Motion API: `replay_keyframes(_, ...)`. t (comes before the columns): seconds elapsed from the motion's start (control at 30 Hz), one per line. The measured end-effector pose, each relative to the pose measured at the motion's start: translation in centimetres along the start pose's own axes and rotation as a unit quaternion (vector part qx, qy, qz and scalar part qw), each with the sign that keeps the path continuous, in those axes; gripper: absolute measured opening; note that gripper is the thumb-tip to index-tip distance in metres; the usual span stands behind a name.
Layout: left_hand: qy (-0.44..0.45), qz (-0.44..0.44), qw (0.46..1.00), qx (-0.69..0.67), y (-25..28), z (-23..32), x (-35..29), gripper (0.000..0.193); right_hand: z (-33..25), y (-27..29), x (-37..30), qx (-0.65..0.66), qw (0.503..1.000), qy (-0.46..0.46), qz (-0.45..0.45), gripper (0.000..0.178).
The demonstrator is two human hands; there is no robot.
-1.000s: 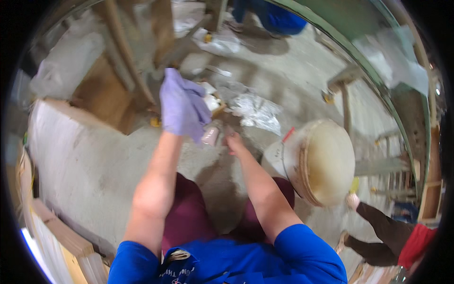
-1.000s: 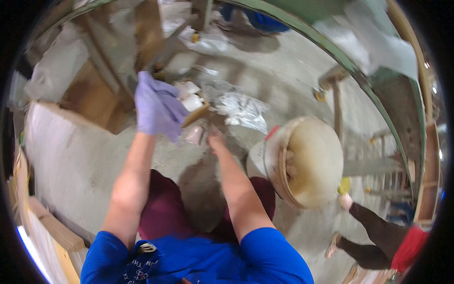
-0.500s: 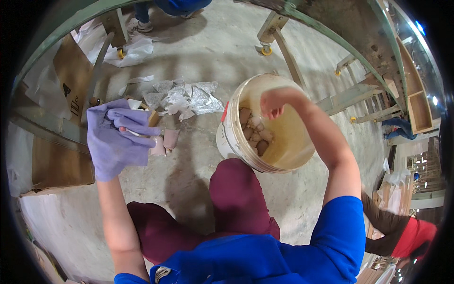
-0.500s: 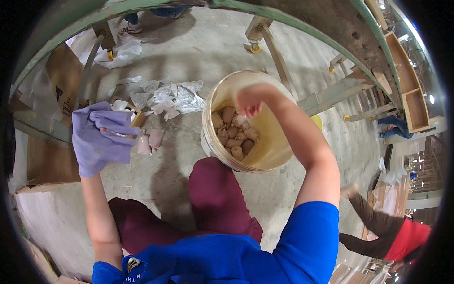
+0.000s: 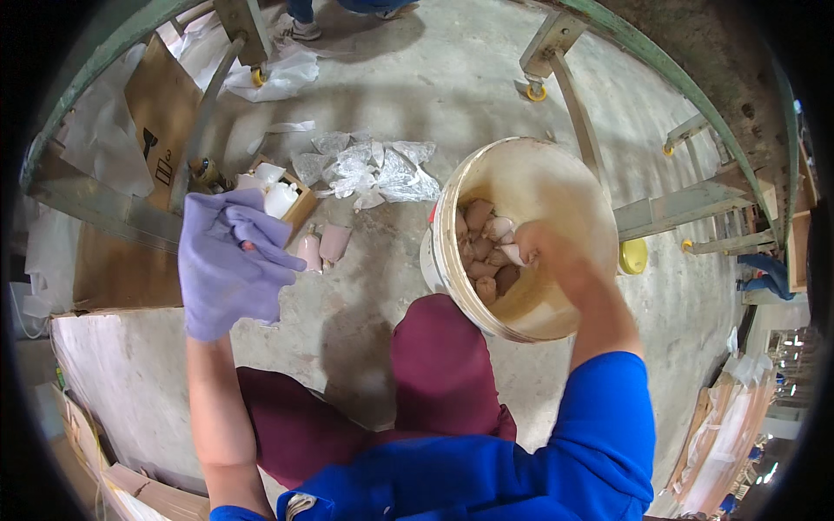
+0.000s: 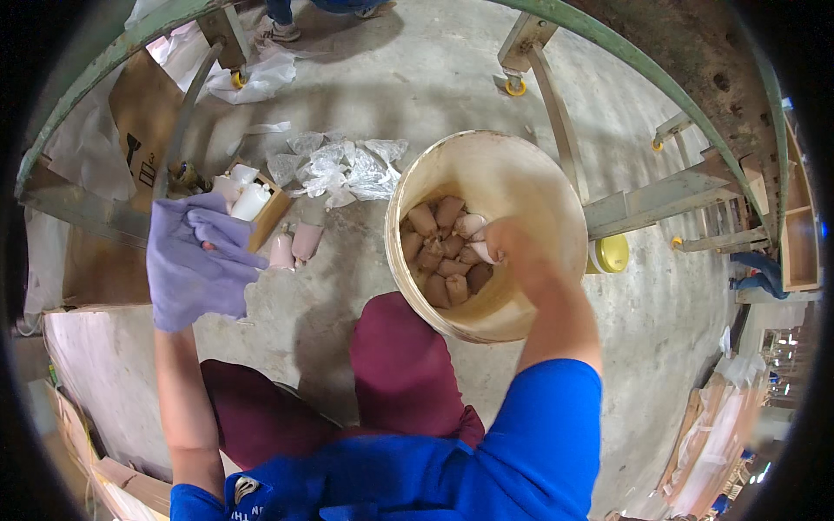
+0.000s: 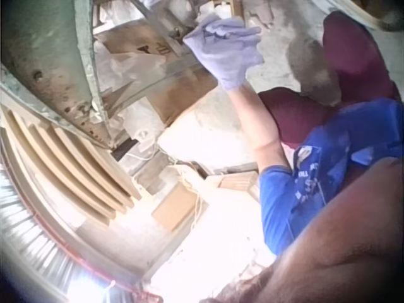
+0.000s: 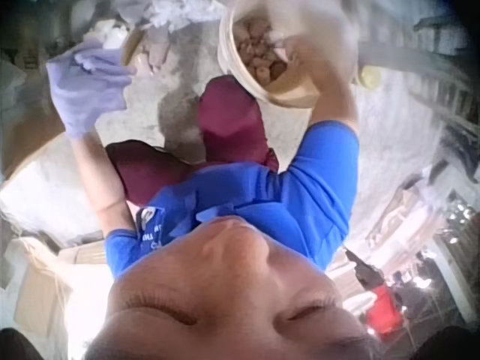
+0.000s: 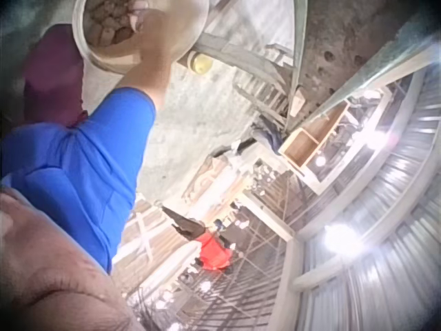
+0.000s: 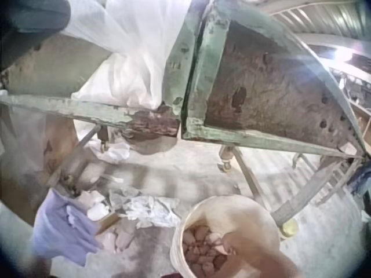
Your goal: The person sits on the floor and wipes small wrapped items with a cloth, placing them into a bucket. Then the person stands and wipes the surface of large yellow wooden panels with a white cloth.
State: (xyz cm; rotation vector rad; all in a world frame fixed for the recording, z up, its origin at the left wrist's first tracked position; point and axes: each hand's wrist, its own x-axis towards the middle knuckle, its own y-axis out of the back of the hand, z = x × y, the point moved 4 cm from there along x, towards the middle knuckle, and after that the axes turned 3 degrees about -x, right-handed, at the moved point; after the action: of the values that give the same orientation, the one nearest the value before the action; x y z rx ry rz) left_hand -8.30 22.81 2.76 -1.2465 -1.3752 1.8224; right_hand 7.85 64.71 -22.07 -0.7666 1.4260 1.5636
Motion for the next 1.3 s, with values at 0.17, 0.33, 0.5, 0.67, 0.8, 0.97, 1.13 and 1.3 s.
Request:
replay_keyframes(0.17, -0.020, 0.041, 0.994, 0.099, 1.0, -1.1, 3.0, 0.021, 0.6, 7.0, -12.3, 0.451, 0.886, 0.100, -0.022, 0.033)
replay_keyframes(0.33, -0.081, 0.039, 0.973, 0.211, 1.6, -3.0, 5.5, 0.022, -4.3, 13.2, -25.0, 0.561, 0.785, 0.192, 0.180, 0.034)
replay_keyframes(0.5, -0.323, -0.060, 0.709, 0.624, 3.0, -3.0, 6.7, 0.026, -15.8, 18.6, -25.2, 0.437, 0.775, 0.230, 0.394, 0.038)
replay_keyframes(0.67, -0.549, 0.022, 0.449, 0.705, 1.8, -0.4, 2.3, 0.030, -26.8, 20.2, -22.1, 0.297, 0.796, 0.243, 0.468, 0.043)
replay_keyframes(0.8, -0.374, 0.190, 0.622, 0.661, 2.8, 3.1, -0.7, 0.031, -30.2, 21.5, -22.9, 0.395, 0.759, 0.318, 0.408, 0.045)
replay_keyframes(0.97, -0.327, 0.115, 0.868, 0.355, 4.7, 4.4, 0.1, 0.040, -31.0, 21.2, -20.0, 0.577, 0.661, 0.422, 0.228, 0.036)
replay_keyframes(1.13, -0.325, 0.002, 0.898, 0.296, 5.6, 4.0, 2.0, 0.041, -31.3, 19.7, -15.0, 0.830, 0.387, 0.400, 0.022, 0.031)
replay_keyframes(1.3, -0.491, 0.052, 0.398, 0.773, 5.3, 5.0, 4.0, 0.026, -32.1, 18.7, -11.3, 0.852, 0.409, 0.312, 0.094, 0.041)
